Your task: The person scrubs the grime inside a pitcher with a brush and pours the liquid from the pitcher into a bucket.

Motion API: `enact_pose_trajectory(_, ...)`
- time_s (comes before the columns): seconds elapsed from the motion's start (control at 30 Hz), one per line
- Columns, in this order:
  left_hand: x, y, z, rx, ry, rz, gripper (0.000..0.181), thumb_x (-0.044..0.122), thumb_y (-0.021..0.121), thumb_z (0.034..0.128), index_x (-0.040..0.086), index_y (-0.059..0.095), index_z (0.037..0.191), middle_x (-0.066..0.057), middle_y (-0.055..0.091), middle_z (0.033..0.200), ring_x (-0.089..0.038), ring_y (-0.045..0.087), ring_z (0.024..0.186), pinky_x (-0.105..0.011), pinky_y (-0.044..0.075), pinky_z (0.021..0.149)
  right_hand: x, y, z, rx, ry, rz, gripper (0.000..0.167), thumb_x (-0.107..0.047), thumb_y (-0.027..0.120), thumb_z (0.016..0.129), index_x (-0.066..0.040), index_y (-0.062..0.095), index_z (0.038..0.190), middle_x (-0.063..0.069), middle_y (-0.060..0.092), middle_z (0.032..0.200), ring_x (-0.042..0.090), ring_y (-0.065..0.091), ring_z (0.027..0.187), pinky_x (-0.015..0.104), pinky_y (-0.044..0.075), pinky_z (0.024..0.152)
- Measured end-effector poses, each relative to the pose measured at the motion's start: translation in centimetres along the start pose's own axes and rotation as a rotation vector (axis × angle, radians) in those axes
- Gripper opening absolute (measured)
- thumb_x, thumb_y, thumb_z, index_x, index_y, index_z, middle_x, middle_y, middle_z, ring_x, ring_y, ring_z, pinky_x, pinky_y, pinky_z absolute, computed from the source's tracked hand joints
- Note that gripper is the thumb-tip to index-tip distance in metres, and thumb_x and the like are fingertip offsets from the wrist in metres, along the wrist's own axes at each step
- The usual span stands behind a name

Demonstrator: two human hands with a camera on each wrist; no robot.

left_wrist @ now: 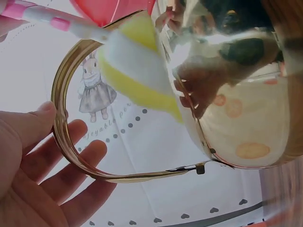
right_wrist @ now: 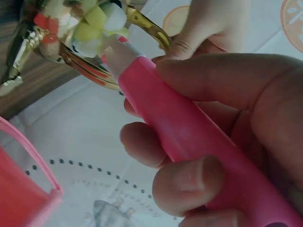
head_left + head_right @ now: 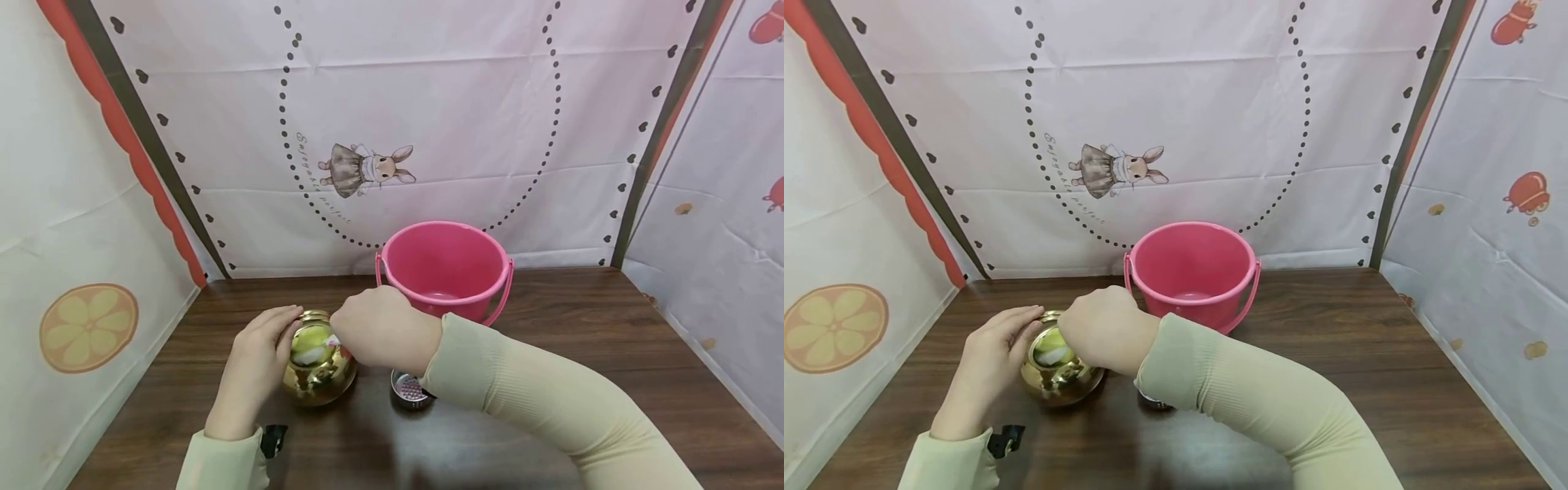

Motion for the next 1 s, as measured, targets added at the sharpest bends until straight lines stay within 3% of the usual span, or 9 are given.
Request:
enact_pose_trajectory(0.2,0.2,0.0,0.1,0.009,-0.027,-0.009,0.022,-0.003,0.068,0.0829,-0.002,0.07,0.105,-0.017,0.07,0.104,-0.033,0.067,0.097,-0.046,0.053,0.082,0.1,1.5,0.8,-0.019,0.012,0.021,0.008,-0.023,0.061,0.088,-0.024,0.068,0.084,-0.006,0.068,0.081,0.017,0.062,0.069,0.038,0.053,0.054)
enact_pose_trajectory(0.53,0.4,-0.2,-0.1,0.039,-0.043,-0.023,0.02,-0.003,0.067,0.084,-0.003,0.071,0.104,-0.018,0.07,0.103,-0.035,0.068,0.095,-0.046,0.054,0.08,0.1,3.3,1.4,-0.017,0.01,0.049,0.007,-0.017,0.062,0.085,-0.021,0.067,0.081,-0.005,0.063,0.072,0.016,0.056,0.061,0.037,0.047,0.044)
enact_pose_trajectory(0.77,0.4,-0.1,0.1,0.036,-0.063,-0.014,0.019,-0.002,0.067,0.0842,-0.004,0.071,0.103,-0.02,0.07,0.1,-0.035,0.068,0.093,-0.047,0.054,0.079,0.2,3.6,1.5,0.047,-0.038,0.035,0.015,-0.013,0.058,0.086,-0.021,0.068,0.078,-0.005,0.064,0.071,0.015,0.055,0.058,0.038,0.049,0.047)
enact_pose_trajectory(1.0,0.4,-0.1,0.1,0.033,-0.064,-0.015,0.018,-0.002,0.066,0.0846,-0.004,0.07,0.103,-0.019,0.07,0.099,-0.035,0.067,0.092,-0.046,0.054,0.078,0.1,3.7,1.6,0.038,-0.054,0.036,0.014,-0.015,0.057,0.088,-0.02,0.069,0.083,-0.004,0.065,0.074,0.015,0.056,0.06,0.039,0.05,0.049)
Point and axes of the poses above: each hand's wrist, its own z-axis towards the middle knuckle, its own y-axis out of the palm, x = y × z, the point moved 6 cm from there along z, towards the middle knuckle
